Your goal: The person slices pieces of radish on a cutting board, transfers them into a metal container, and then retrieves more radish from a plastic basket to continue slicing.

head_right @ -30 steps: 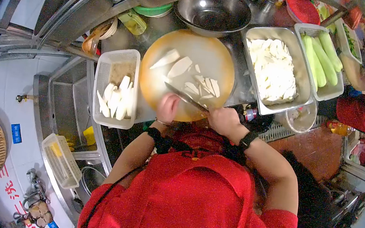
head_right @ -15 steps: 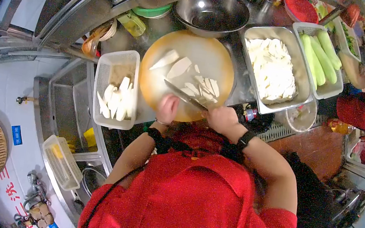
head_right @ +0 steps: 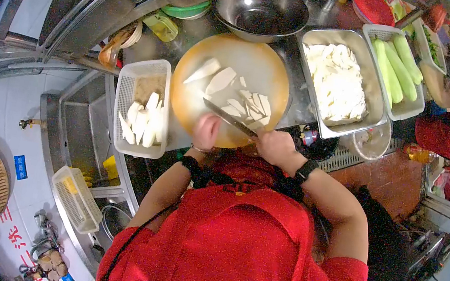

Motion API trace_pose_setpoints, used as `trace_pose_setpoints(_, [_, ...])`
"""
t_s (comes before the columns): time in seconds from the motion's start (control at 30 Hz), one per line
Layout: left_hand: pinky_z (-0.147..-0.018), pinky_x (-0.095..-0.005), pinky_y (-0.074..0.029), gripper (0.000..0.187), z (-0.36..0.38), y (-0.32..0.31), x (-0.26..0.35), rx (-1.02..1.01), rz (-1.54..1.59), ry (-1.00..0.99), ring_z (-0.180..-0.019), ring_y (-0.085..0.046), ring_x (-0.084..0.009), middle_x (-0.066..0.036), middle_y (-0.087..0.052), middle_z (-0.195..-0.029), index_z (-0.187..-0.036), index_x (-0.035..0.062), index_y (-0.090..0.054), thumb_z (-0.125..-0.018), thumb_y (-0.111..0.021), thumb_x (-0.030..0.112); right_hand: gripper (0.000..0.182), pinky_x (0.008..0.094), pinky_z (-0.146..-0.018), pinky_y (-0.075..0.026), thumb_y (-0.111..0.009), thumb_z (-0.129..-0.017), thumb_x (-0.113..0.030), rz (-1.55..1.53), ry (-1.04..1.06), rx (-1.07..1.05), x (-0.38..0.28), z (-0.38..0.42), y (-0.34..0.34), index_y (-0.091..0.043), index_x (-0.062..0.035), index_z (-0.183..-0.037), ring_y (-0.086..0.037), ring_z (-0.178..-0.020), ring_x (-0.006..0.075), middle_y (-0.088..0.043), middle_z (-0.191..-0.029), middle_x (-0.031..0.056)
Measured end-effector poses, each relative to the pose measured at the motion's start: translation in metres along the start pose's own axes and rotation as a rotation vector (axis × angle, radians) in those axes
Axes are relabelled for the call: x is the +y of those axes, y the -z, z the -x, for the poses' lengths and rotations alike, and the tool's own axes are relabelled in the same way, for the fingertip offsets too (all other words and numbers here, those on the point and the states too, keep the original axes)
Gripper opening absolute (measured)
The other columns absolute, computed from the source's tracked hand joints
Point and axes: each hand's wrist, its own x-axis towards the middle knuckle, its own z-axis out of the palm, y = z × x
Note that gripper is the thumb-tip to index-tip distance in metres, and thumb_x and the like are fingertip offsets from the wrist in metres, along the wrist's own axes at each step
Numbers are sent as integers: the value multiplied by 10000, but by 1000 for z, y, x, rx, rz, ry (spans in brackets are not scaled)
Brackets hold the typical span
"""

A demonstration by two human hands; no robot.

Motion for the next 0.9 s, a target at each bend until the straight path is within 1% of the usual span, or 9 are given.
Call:
trace_pose_setpoints(0.33, [-702, -360, -446, 78, -1, -1, -1, -11, -6, -5, -787, -557, -277, -94, -566, -854, -802, 51, -589, -731, -619, 43, 296, 410, -500, -484, -471, -849, -319, -10, -1, 33, -2, -22, -37, -555, -35, -836, -613, -570, 310, -608, -628, 151])
trace_pose_setpoints(0.5, [-702, -356, -451, 79, -8, 1, 5, -4, 16, 18, -781, -562, -278, -101, -569, -851, -815, 44, -591, -740, -616, 39, 297, 433, -530, -474, -474, -849, -340, -69, 12, 52, 0, -19, -8, -547, -51, -847, -609, -591, 324, -605, -642, 159])
trace_pose_setpoints(0.57, [-710, -349, -454, 88, -12, 2, 5, 19, 126, 162, -802, -563, -282, -102, -576, -872, -838, 36, -593, -751, -606, 27, 263, 421, -582, -491, -459, -845, -304, -14, -118, -84, 1, -14, 13, -556, -75, -930, -627, -677, 307, -633, -723, 147])
trace_pose_setpoints(0.6, [-710, -349, -454, 88, -16, 5, 6, 21, 126, 161, -802, -563, -282, -102, -576, -872, -838, 36, -593, -751, -606, 27, 279, 421, -573, -484, -477, -833, -313, -10, -102, -28, 4, -9, 22, -531, -76, -971, -625, -675, 308, -631, -740, 150])
trace_pose_setpoints(0.67, [-732, -346, -454, 107, -29, 15, 9, 314, 160, 262, -838, -559, -285, -103, -582, -896, -860, 28, -593, -754, -605, 21, 291, 418, -577, -483, -491, -825, -324, 28, -107, 53, 8, 1, 35, -524, -76, -975, -624, -670, 309, -630, -740, 150])
trace_pose_setpoints(0.7, [-732, -346, -454, 107, -39, 21, 17, 314, 162, 258, -838, -559, -285, -103, -582, -896, -860, 28, -593, -754, -605, 21, 305, 415, -581, -482, -504, -816, -334, 66, -112, 131, 9, 6, 39, -516, -76, -979, -623, -665, 309, -628, -740, 150])
trace_pose_setpoints(0.77, [-750, -345, -449, 118, -62, 33, 32, 269, 109, 135, -869, -550, -281, -100, -585, -918, -866, 29, -590, -749, -601, 15, 299, 401, -623, -477, -563, -768, -304, 47, -132, 154, 12, 10, 41, -511, -81, -959, -619, -679, 297, -618, -745, 139])
trace_pose_setpoints(0.87, [-824, -351, -425, 153, -93, 27, 69, -250, 315, -189, -892, -539, -286, -98, -583, -940, -858, 41, -592, -706, -597, 35, 277, 392, -656, -463, -601, -704, -232, 86, 6, 335, 19, 12, 39, -511, -89, -923, -610, -694, 281, -603, -740, 121])
trace_pose_setpoints(0.9, [-824, -351, -425, 153, -94, 18, 75, -249, 317, -195, -892, -539, -286, -98, -583, -940, -858, 41, -592, -706, -597, 35, 275, 388, -660, -457, -607, -677, -204, 87, 23, 323, 17, 13, 40, -512, -90, -909, -605, -694, 275, -596, -739, 114])
